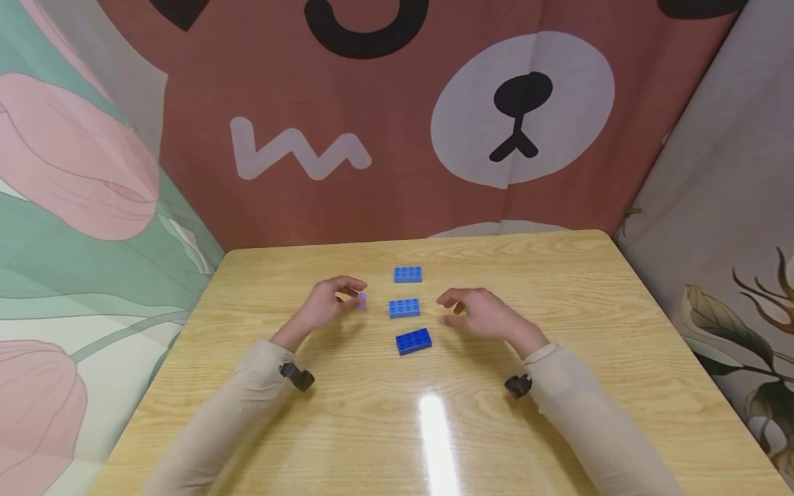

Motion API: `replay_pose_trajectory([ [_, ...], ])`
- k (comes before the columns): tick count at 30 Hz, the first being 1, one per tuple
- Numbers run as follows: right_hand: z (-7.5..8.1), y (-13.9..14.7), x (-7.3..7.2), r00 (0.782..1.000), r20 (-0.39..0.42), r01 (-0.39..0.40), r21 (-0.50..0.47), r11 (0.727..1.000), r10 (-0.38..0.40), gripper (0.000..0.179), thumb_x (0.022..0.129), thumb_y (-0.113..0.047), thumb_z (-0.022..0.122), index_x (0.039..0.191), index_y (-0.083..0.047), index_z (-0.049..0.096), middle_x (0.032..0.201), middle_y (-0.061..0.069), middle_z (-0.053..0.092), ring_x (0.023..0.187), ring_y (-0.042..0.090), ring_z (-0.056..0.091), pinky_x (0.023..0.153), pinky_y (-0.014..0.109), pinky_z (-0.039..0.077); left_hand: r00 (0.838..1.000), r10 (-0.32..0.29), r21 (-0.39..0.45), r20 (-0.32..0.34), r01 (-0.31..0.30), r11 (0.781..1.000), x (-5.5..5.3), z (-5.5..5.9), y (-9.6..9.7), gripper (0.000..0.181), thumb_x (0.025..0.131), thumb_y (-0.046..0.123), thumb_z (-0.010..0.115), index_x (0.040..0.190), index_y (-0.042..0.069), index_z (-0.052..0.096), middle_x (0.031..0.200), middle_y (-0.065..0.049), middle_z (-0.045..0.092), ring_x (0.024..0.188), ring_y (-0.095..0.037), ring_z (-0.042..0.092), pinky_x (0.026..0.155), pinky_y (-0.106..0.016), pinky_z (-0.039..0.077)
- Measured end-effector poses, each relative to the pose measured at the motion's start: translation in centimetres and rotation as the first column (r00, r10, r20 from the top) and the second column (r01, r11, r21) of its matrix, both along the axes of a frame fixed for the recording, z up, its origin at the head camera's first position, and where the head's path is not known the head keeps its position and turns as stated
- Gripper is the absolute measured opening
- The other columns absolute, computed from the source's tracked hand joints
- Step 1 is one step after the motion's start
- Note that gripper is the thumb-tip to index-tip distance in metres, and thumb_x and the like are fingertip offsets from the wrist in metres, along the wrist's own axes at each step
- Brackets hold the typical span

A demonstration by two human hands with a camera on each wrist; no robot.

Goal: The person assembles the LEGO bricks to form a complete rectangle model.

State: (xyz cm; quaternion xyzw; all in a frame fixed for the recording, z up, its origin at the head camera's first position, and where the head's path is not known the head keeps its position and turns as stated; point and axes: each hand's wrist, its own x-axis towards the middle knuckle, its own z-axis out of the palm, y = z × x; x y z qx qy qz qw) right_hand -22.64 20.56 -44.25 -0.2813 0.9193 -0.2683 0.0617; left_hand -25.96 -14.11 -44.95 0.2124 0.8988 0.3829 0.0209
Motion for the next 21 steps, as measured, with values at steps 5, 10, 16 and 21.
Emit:
replay_pose_trajectory([
  [5, -0.2, -0.2, 0.1, 1.0, 0.018, -0.009, -0.01, 1.0, 0.009, 0.039, 0.097, -0.028, 0.066, 0.13, -0.008, 0.063, 0.125, 0.01, 0.069, 0.102, 0.023, 0.068, 0.081, 0.036, 0.058, 1.0, -0.004, 0.005, 0.004, 0.004, 1.0, -0.1, -0.4, 0.4, 0.034, 0.092, 0.016, 0.072, 0.124, 0.008, 0.068, 0.121, -0.009, 0.071, 0.106, -0.025, 0.069, 0.086, -0.037, 0.059],
  [10, -0.5, -0.5, 0.3, 0.999, 0.037, -0.016, -0.024, 1.0, 0.016, 0.037, 0.098, -0.026, 0.065, 0.13, -0.007, 0.063, 0.126, 0.011, 0.069, 0.103, 0.024, 0.068, 0.082, 0.037, 0.059, 1.0, -0.005, 0.025, 0.01, 0.005, 1.0, 0.0, -0.6, 1.0, 0.033, 0.09, 0.014, 0.074, 0.122, 0.007, 0.069, 0.119, -0.011, 0.071, 0.104, -0.026, 0.07, 0.088, -0.038, 0.059],
  [16, -0.9, -0.8, 0.4, 0.998, 0.056, -0.017, -0.028, 0.999, 0.019, 0.036, 0.097, -0.024, 0.066, 0.129, -0.008, 0.064, 0.126, 0.01, 0.069, 0.101, 0.02, 0.068, 0.081, 0.035, 0.058, 1.0, 0.005, 0.025, 0.025, -0.005, 1.0, 0.0, -1.1, 1.6, 0.031, 0.089, 0.012, 0.074, 0.12, 0.01, 0.069, 0.118, -0.011, 0.071, 0.103, -0.024, 0.069, 0.091, -0.039, 0.059],
  [21, -0.9, -1.1, 0.5, 0.997, 0.068, -0.042, -0.044, 0.998, 0.045, 0.036, 0.097, -0.023, 0.066, 0.13, -0.007, 0.063, 0.126, 0.01, 0.069, 0.1, 0.018, 0.068, 0.08, 0.032, 0.058, 0.999, -0.016, 0.029, 0.034, 0.015, 0.999, -0.2, -1.6, 2.0, 0.031, 0.089, 0.013, 0.074, 0.12, 0.008, 0.069, 0.117, -0.012, 0.071, 0.102, -0.024, 0.069, 0.091, -0.038, 0.058],
])
